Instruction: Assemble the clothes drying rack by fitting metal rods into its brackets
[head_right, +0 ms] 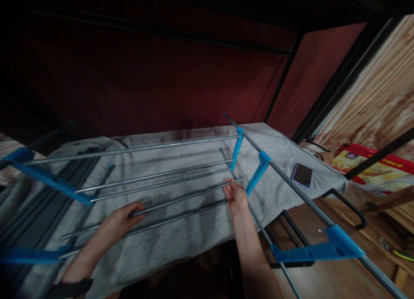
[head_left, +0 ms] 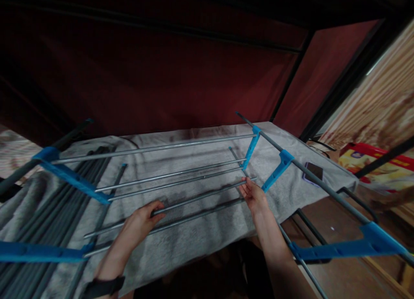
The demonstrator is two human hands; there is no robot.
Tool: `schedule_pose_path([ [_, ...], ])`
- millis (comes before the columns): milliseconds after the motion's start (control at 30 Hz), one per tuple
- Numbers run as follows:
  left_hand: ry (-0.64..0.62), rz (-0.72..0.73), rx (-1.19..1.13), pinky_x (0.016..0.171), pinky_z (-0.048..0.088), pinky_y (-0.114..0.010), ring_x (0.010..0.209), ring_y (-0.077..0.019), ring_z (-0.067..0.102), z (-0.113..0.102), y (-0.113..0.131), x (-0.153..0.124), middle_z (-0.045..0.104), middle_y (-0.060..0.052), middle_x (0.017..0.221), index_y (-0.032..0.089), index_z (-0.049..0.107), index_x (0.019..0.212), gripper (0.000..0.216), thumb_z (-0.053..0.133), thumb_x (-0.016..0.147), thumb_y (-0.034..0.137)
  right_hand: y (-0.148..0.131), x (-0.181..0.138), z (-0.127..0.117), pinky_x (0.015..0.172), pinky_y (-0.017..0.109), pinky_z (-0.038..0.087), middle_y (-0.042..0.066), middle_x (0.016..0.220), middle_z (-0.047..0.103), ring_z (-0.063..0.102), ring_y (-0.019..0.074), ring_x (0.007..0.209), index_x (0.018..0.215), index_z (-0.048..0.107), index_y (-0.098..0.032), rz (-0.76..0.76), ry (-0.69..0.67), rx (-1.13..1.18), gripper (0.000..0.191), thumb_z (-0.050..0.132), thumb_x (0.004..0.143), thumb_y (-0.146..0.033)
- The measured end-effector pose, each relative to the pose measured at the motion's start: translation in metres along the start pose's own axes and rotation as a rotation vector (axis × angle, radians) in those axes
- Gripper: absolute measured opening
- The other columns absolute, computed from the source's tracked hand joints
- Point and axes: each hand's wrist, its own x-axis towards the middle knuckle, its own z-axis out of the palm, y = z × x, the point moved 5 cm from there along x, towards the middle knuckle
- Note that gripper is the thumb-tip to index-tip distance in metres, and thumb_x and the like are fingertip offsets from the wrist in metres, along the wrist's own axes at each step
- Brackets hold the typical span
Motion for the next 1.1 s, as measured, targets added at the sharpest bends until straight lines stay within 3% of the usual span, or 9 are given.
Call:
schedule_pose_path([
  [100, -0.008, 0.026, -0.017, 0.084, 0.053, -0.034, 0.093, -0.0247, 0.071, 0.0, 0.003, -0.003, 0.077, -0.005, 0.097, 0.023, 0.069, 0.095, 0.029, 0.053, 0.08, 0.042, 0.001, 0.003, -0.003, 0.065, 0.021, 0.059, -0.003, 0.07, 0.072, 0.066, 0.0087, 0.059, 0.078, 0.063, -0.021, -0.004, 0.025, -0.013, 0.015, 0.064, 0.086, -0.008],
  [200, -0.005, 0.047, -0.023, 0.086, 0.052, -0.033, 0.095, -0.0242, 0.071, 0.0, 0.008, -0.006, 0.077, -0.005, 0.1, 0.024, 0.07, 0.101, 0.031, 0.051, 0.084, 0.042, 0.004, 0.005, 0.0, 0.067, 0.021, 0.06, -0.001, 0.076, 0.073, 0.069, 0.0102, 0.065, 0.081, 0.065, -0.02, 0.008, -0.032, -0.066, 0.012, 0.062, 0.087, -0.01],
  [400, -0.032, 0.041, 0.044, 0.089, 0.051, -0.033, 0.102, -0.0248, 0.07, 0.005, 0.015, -0.008, 0.076, -0.006, 0.108, 0.024, 0.071, 0.109, 0.031, 0.051, 0.089, 0.038, 0.014, 0.005, 0.006, 0.068, 0.024, 0.061, 0.001, 0.079, 0.074, 0.071, 0.0118, 0.069, 0.079, 0.063, -0.019, 0.099, -0.075, -0.118, 0.019, 0.058, 0.086, -0.001],
  [633, -0.02, 0.025, 0.138, 0.092, 0.049, -0.032, 0.105, -0.0237, 0.07, 0.001, 0.017, -0.014, 0.075, -0.007, 0.11, 0.023, 0.07, 0.11, 0.026, 0.055, 0.088, 0.021, 0.01, 0.012, -0.002, 0.071, 0.025, 0.062, -0.002, 0.076, 0.073, 0.071, 0.0096, 0.069, 0.078, 0.062, -0.019, 0.066, -0.041, -0.132, 0.017, 0.062, 0.086, -0.004],
  [867, -0.022, -0.043, 0.231, 0.094, 0.046, -0.033, 0.104, -0.0231, 0.069, -0.013, 0.033, -0.024, 0.075, -0.007, 0.109, 0.021, 0.069, 0.102, 0.018, 0.056, 0.091, 0.019, 0.002, 0.019, -0.011, 0.068, 0.022, 0.061, -0.004, 0.07, 0.07, 0.068, 0.0084, 0.063, 0.075, 0.06, -0.021, 0.027, 0.01, -0.158, 0.016, 0.066, 0.085, -0.011],
  [1100, -0.018, -0.088, 0.275, 0.101, 0.043, -0.036, 0.106, -0.0224, 0.069, -0.013, 0.031, -0.026, 0.075, -0.006, 0.11, 0.023, 0.068, 0.103, 0.018, 0.056, 0.091, 0.019, -0.002, 0.026, -0.015, 0.064, 0.02, 0.06, -0.005, 0.069, 0.066, 0.064, 0.0079, 0.06, 0.076, 0.063, -0.024, 0.024, 0.033, -0.23, 0.016, 0.062, 0.089, -0.014],
])
